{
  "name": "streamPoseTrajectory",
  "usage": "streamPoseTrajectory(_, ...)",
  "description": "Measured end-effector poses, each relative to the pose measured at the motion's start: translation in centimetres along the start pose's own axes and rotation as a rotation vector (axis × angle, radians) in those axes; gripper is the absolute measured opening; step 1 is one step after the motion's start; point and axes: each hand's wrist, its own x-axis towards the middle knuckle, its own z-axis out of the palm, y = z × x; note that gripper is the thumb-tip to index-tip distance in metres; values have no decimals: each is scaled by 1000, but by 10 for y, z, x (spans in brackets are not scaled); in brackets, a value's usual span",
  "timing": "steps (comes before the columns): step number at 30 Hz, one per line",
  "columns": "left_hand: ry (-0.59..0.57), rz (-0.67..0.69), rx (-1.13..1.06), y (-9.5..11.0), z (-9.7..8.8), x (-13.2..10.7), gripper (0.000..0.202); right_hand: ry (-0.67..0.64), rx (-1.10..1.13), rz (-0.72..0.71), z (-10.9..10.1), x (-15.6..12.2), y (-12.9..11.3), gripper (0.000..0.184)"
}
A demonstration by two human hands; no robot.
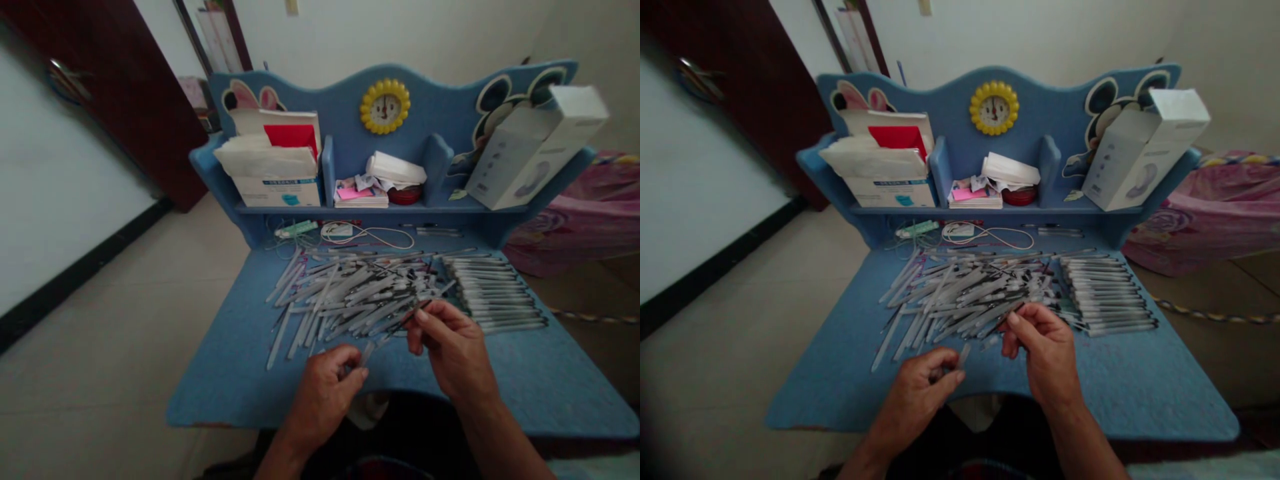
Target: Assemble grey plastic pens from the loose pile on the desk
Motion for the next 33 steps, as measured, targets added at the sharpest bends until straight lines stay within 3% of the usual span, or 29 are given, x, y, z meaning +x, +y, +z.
streamPoseTrajectory(8, 6, 29, 14, -1, 3, -4, 11, -52, -168, -33, 5, -7, 5, 14)
streamPoseTrajectory(16, -1, 45, 26, -2, 4, -5, 11, -45, -185, -38, 3, -7, 6, 14)
streamPoseTrajectory(33, -101, 44, 95, -3, 2, -12, 7, -155, -313, 81, 0, -34, 19, 19)
